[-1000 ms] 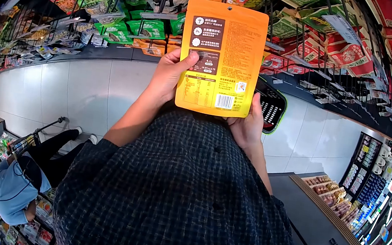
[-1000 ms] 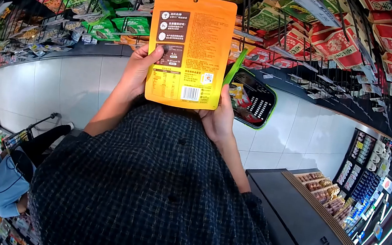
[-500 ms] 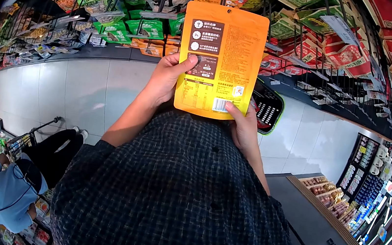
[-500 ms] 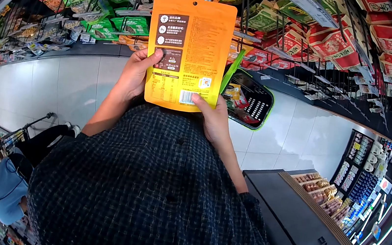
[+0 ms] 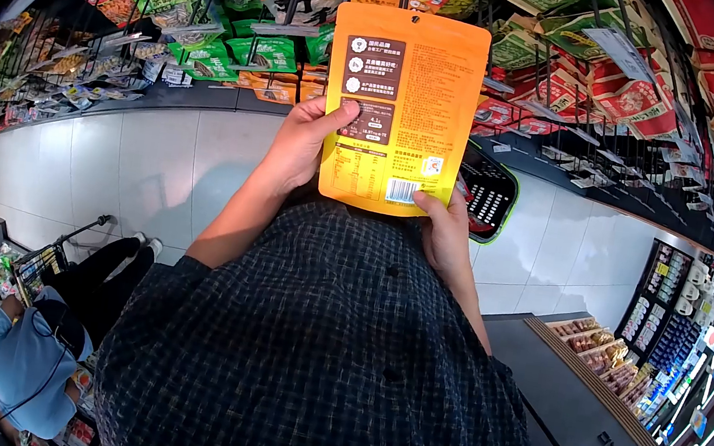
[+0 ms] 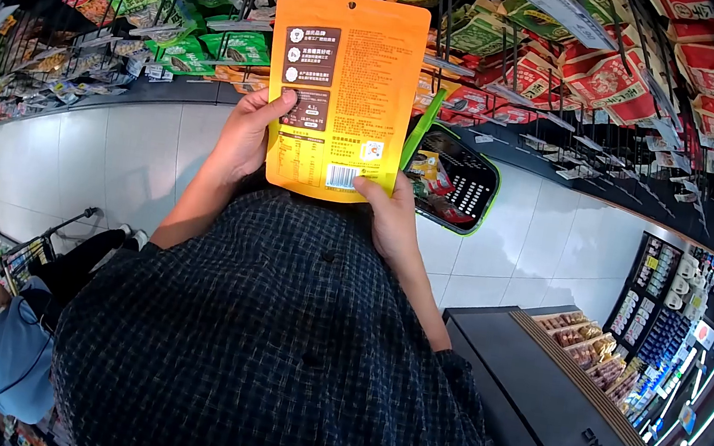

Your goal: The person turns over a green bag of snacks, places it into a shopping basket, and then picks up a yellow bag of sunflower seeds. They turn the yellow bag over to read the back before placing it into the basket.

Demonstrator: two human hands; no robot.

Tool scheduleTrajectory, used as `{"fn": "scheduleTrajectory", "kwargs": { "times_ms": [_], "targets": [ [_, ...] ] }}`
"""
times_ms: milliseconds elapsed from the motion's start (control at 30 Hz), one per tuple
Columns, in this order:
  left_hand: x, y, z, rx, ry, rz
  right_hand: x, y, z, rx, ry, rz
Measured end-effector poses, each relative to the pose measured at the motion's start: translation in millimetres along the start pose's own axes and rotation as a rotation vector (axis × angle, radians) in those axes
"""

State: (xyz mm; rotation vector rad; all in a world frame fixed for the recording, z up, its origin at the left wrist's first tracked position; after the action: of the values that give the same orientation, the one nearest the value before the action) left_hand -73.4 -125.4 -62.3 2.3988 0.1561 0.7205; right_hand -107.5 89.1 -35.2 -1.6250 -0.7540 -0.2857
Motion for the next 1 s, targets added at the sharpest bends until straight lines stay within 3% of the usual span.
{"fn": "scheduleTrajectory", "kwargs": {
  "times_ms": [1000],
  "targets": [
    [-10.8, -1.6, 1.0, 0.015, -0.011, 0.02, -8.3, -2.2, 1.8, 0.016, -0.03, 0.051]
  ]
}}
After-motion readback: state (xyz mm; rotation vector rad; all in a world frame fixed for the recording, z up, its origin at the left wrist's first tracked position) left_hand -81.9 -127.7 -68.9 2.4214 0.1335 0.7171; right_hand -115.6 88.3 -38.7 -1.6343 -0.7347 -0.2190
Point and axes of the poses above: each hand's wrist, its own x-axis away from the middle knuckle, its own z-axis out of the back of the hand, y = z × x, the point moved 3 cm from there along -x, towards the middle knuckle, and after that the axes turned 7 degrees about y, right-handed, at the moved point
